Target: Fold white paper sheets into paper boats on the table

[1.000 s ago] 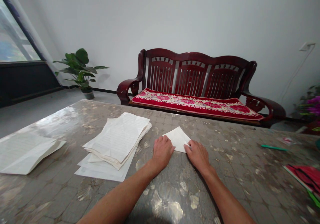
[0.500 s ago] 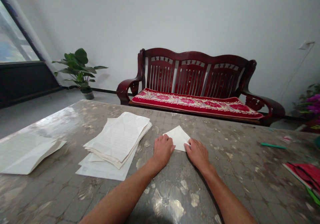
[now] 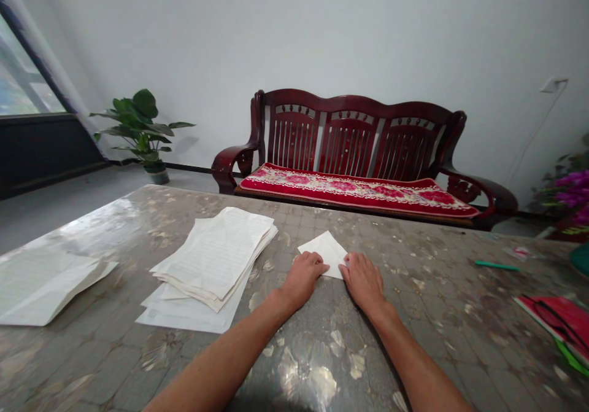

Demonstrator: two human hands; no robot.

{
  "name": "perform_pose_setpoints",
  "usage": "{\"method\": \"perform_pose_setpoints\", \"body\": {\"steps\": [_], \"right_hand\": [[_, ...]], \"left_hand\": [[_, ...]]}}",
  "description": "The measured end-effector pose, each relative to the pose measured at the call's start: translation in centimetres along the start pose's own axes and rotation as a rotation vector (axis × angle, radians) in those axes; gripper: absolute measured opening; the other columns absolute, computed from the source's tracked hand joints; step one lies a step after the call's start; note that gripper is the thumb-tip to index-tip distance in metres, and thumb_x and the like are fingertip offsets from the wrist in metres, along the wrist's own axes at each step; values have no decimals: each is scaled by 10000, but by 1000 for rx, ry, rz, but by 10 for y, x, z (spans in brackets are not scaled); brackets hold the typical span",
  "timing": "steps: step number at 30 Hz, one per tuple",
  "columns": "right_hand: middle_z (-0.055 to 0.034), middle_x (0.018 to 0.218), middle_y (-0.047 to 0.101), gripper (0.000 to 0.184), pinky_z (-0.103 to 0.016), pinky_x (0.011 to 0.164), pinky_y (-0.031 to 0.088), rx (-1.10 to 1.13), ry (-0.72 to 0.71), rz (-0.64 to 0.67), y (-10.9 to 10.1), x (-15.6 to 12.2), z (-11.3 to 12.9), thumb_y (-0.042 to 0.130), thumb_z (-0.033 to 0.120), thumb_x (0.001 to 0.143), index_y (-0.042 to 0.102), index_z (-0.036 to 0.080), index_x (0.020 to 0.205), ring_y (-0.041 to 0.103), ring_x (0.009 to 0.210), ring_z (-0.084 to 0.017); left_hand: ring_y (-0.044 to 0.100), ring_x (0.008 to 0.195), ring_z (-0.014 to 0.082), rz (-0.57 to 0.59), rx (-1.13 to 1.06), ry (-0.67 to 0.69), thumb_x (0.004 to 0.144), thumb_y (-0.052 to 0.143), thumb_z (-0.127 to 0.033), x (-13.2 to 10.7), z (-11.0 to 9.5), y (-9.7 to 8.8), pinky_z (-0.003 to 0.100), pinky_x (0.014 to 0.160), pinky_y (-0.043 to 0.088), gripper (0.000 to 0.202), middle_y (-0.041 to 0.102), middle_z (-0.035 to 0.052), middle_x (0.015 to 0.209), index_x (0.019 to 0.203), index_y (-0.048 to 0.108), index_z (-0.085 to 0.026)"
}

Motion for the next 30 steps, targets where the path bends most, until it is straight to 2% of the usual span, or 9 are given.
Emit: {"method": "perform_pose_setpoints", "body": {"steps": [6,12,15,18,21,24,30], "right_hand": [[-111,1127,619,258,-363,833,405,-9,-5,4,-2,-1,-9,492,337,971,585,202,1170,579,1031,-269],[-140,1080,633,245,-408,862,401,-44,-15,-60,-7,-4,-12,439,266,982,630,183,1112,561,1027,-290],[-138,1126,649,307,-412,908,411,3,-142,-123,-13,-10,-6,383,188,981,648,179,1134,551,1061,-280],[-118,1250,634,371,-378,1013,407,178,-325,-165,-14,-19,8,353,171,985,619,175,1244,538,1159,-233],[-105,1361,591,423,-374,1102,381,322,-437,-108,-4,-27,23,319,240,1010,555,174,1354,508,1266,-201],[-111,1484,486,498,-431,1155,344,362,-417,-22,11,-30,27,287,344,1026,436,176,1470,415,1388,-216],[-94,1604,259,587,-454,1220,207,239,-433,101,23,-27,3,231,453,1032,298,163,1537,192,1493,-199]], "left_hand": [[527,1140,209,5,93,130,965,478,-209,-11,2,-3,361,1006,394,324,631,47,1233,1259,604,-260],[479,1208,239,21,162,202,952,519,-376,-26,-2,-8,395,1057,348,474,530,72,1407,1395,460,-218],[464,1199,256,20,175,179,956,506,-424,-28,-5,-6,407,1044,354,502,514,76,1418,1404,438,-207],[476,1155,255,10,174,146,952,515,-433,-27,-10,-2,399,1025,371,483,558,84,1323,1370,467,-196],[489,1122,252,7,180,120,972,477,-435,-25,-17,1,396,1011,383,371,587,89,1220,1233,573,-190],[496,1098,256,23,204,118,996,427,-401,-25,-27,3,407,994,391,317,596,97,1188,1138,621,-194],[524,1040,263,47,212,24,957,516,-365,-29,-33,2,399,939,435,366,603,104,1144,1258,547,-159]]}}
Point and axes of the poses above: each hand's wrist, its own x-axis towards the middle knuckle, its own y-axis out of the palm, z = x × y, the point moved 2 cm from there along x, towards the middle knuckle
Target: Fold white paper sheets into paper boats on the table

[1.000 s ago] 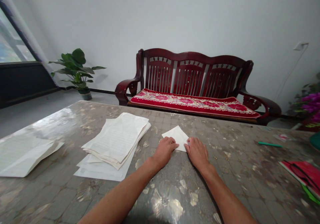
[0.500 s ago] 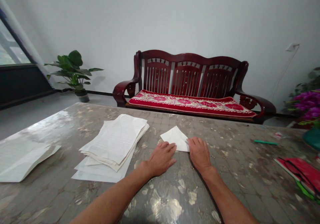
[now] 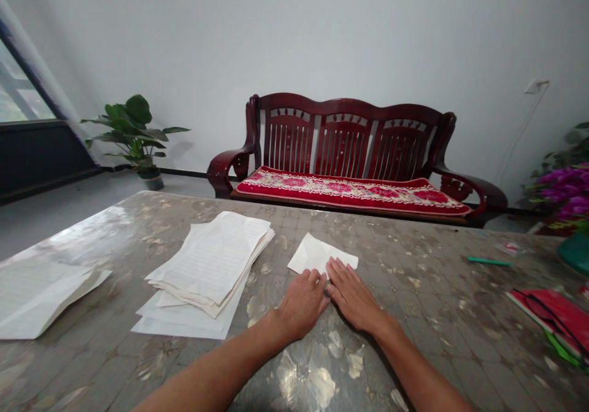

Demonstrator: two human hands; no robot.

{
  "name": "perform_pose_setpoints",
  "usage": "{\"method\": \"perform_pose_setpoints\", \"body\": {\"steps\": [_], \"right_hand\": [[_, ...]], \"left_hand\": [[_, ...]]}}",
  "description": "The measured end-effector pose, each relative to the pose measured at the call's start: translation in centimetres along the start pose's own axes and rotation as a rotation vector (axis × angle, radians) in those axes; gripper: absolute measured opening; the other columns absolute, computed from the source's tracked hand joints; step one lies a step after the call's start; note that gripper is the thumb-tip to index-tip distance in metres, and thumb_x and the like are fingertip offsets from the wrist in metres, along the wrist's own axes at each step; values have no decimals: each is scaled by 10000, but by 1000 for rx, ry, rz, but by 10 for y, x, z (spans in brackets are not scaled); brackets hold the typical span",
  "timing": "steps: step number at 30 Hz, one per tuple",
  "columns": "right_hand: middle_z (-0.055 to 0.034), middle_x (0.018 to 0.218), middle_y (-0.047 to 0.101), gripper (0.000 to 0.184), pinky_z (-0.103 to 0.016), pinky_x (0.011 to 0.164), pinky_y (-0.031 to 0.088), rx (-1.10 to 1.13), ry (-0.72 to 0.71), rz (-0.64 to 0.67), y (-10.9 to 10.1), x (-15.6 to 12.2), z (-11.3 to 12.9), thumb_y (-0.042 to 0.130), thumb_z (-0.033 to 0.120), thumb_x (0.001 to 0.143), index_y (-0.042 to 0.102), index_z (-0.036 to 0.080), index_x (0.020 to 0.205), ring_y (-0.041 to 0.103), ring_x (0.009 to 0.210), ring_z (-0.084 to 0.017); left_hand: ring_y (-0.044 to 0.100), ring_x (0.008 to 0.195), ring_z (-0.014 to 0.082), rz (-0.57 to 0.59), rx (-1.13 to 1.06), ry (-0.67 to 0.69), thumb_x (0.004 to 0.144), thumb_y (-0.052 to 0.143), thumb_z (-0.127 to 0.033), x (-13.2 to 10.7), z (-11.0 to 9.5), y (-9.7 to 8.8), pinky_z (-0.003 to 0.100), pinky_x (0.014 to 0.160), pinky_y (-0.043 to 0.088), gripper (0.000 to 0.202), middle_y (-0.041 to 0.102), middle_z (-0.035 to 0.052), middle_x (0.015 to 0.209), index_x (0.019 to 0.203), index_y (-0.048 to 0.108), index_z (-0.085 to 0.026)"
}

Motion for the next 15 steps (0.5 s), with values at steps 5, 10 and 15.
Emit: {"method": "perform_pose_setpoints", "body": {"steps": [5,10,15], "right_hand": [[-100,1611,226,605,-476,1213,191,-67,103,30,-6,-1,-23,252,459,1020,245,174,1553,176,1497,-205],[-126,1598,264,616,-500,1207,175,-120,254,33,-13,1,-30,303,444,1004,306,128,1532,214,1489,-238],[-133,1526,423,513,-450,1159,290,-123,225,-213,-26,2,-10,363,251,970,438,132,1464,365,1411,-252]], "left_hand": [[491,1133,269,-58,-4,39,946,535,-337,-5,11,-4,420,1000,405,362,595,85,1167,1283,528,-206],[512,1083,265,-6,3,17,944,528,-323,-4,9,-2,411,965,434,355,589,96,1170,1271,529,-185],[514,1063,280,-16,10,-35,937,533,-303,0,-3,2,417,957,446,354,588,121,1132,1254,529,-145]]}}
Point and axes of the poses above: each hand's wrist, its own x-axis towards the middle knuckle, its own y-axis out of the palm, z = x × y, the point moved 2 cm from there along x, towards the middle knuckle
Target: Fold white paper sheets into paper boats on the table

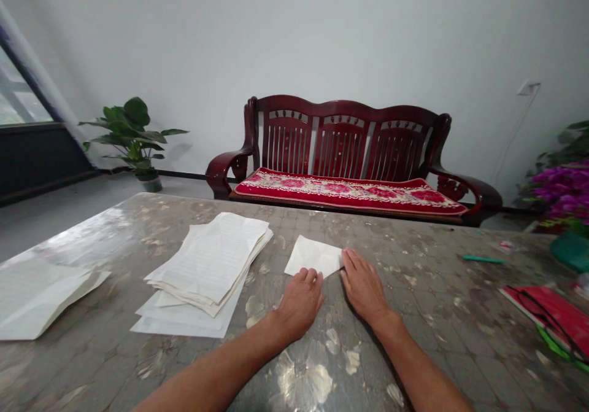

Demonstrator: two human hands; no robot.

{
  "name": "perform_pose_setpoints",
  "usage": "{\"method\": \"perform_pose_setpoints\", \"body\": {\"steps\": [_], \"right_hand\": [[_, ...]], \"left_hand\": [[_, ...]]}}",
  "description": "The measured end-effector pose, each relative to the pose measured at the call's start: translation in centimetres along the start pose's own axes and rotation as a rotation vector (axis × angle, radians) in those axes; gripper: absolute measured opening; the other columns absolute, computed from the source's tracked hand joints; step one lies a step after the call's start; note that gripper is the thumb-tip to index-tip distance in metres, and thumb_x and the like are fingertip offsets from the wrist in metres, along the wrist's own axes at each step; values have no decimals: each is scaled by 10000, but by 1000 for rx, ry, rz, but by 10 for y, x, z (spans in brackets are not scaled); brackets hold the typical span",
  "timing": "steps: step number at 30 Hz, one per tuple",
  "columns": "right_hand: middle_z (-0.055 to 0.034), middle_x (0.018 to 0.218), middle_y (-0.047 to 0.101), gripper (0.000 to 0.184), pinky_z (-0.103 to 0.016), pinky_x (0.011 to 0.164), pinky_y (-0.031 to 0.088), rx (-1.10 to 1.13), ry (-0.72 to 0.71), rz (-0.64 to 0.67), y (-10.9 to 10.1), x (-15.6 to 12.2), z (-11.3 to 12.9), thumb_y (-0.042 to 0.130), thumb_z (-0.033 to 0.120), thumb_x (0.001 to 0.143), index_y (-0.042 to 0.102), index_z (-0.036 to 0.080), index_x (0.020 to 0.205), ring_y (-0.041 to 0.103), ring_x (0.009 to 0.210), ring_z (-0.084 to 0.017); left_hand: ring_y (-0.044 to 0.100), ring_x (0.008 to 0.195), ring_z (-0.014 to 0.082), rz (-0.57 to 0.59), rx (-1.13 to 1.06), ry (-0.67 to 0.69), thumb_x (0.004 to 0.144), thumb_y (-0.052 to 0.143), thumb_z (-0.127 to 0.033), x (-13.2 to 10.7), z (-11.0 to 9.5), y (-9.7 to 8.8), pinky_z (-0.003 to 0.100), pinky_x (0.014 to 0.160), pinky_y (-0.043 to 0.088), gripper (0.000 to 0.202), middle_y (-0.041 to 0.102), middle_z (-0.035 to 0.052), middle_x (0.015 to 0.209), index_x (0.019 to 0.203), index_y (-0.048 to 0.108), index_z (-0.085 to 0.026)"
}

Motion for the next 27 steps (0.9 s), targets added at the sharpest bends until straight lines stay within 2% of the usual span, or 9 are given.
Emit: {"method": "perform_pose_setpoints", "body": {"steps": [3,8,12,17,22,27], "right_hand": [[-101,1391,570,470,-386,1097,382,135,-103,-40,-2,0,15,353,207,965,518,193,1405,505,1270,-211],[-66,1353,602,426,-362,1059,416,214,-171,11,8,7,21,360,213,975,592,234,1331,511,1245,-190],[-62,1429,542,464,-370,1071,385,160,-97,-13,9,16,15,327,225,987,520,215,1408,472,1273,-197],[-53,1456,519,478,-379,1018,391,51,-63,70,8,23,14,358,277,991,456,228,1457,472,1239,-232],[-36,1461,514,429,-399,967,396,-51,-98,100,11,20,18,382,290,998,512,297,1408,470,1228,-263],[-55,1415,555,366,-391,917,419,-81,-105,10,11,16,21,446,239,977,601,271,1307,504,1189,-268]], "left_hand": [[519,1053,272,3,-30,7,949,487,-255,3,-5,1,421,958,449,281,585,114,1126,1208,545,-164],[517,1070,252,34,-87,13,942,452,-194,3,-2,-1,403,987,447,276,580,94,1158,1202,546,-189],[518,1056,222,46,-135,41,951,415,-159,0,4,-2,358,988,451,290,579,75,1172,1205,549,-202],[517,1074,214,62,-177,57,945,445,-154,-2,7,-6,332,998,447,264,578,77,1184,1177,567,-185],[517,1121,207,43,-207,87,949,449,-150,-3,13,-6,318,1026,429,275,585,70,1240,1192,574,-184],[543,1089,220,-14,-141,154,963,463,-203,-2,21,-4,351,1004,432,288,610,63,1290,1222,590,-201]]}}
Point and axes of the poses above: each hand's wrist, its own x-axis towards the middle knuckle, its own y-axis out of the palm, z = x × y, the point moved 2 cm from there along x, towards the middle knuckle
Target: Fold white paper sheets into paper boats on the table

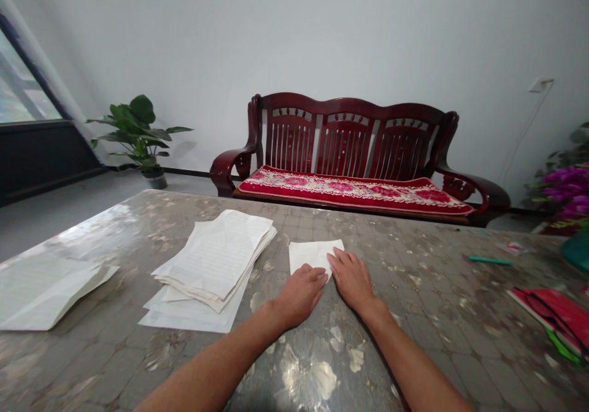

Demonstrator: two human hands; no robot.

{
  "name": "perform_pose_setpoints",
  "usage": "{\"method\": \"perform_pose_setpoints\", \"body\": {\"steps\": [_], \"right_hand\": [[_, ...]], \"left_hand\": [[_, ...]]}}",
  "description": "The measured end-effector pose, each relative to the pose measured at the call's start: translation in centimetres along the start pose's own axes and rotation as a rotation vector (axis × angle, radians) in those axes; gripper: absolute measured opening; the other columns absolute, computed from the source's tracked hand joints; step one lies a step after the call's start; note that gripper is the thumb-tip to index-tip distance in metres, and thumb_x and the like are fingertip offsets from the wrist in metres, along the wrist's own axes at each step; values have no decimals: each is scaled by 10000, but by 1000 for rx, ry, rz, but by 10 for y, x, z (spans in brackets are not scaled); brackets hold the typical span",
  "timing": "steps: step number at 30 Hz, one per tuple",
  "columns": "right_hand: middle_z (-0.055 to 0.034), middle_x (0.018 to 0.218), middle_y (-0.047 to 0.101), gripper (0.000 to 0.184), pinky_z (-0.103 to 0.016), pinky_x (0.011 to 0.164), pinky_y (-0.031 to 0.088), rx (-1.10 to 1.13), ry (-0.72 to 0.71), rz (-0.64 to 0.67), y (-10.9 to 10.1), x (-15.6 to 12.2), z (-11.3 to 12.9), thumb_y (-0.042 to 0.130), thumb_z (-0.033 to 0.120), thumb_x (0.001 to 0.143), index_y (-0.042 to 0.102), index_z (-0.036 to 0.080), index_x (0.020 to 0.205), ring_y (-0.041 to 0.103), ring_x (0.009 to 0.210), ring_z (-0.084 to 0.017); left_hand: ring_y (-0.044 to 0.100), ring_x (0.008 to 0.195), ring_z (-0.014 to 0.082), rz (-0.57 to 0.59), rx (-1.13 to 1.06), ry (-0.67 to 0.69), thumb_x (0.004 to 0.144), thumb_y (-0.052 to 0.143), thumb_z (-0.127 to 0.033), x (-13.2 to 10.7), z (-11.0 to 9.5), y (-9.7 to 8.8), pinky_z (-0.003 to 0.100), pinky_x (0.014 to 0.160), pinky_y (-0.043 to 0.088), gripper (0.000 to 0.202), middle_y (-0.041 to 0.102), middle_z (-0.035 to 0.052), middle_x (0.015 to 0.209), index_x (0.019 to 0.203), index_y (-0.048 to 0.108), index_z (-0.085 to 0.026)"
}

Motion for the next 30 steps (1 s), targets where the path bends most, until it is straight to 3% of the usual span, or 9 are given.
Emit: {"method": "perform_pose_setpoints", "body": {"steps": [7,14,17,20,25,30], "right_hand": [[-52,1163,706,295,-334,877,440,142,-158,-70,2,-10,1,496,139,938,700,242,1124,599,1054,-208],[-47,1193,702,334,-328,880,444,111,-109,-26,-3,-10,4,482,115,931,696,258,1143,614,1080,-200],[-43,1219,695,345,-333,891,445,106,-89,-15,-3,-10,4,474,109,931,691,256,1156,615,1101,-204],[-42,1244,686,348,-338,905,451,111,-82,-9,-4,-11,3,469,119,934,686,253,1170,614,1128,-206],[-39,1278,670,374,-333,926,469,133,-60,7,-6,-11,2,448,113,932,683,254,1185,617,1153,-195],[-42,1320,645,403,-340,972,476,159,-37,13,-3,-10,-2,430,99,920,670,241,1211,604,1194,-194]], "left_hand": [[585,1079,219,20,-6,82,929,545,-243,3,13,-8,372,982,438,271,659,39,1257,1186,631,-223],[548,1238,267,72,16,59,816,568,-89,-6,31,-28,449,1068,387,502,624,76,1339,1293,592,-241],[559,1241,282,78,40,54,825,546,-71,-6,34,-31,487,1070,385,481,629,87,1333,1270,609,-243],[600,1197,246,59,23,74,857,512,-57,-4,40,-29,429,1051,422,411,663,72,1284,1196,657,-239],[568,1254,217,16,-34,48,927,500,-137,-4,61,-20,388,1090,411,356,646,64,1322,1229,655,-246],[473,1355,268,69,-69,17,844,681,-288,-6,68,-17,434,1139,365,477,546,101,1439,1313,604,-249]]}}
Point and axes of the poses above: each hand's wrist, its own x-axis towards the middle knuckle, its own y-axis out of the palm, z = x × y, the point moved 2 cm from there along x, towards the middle knuckle
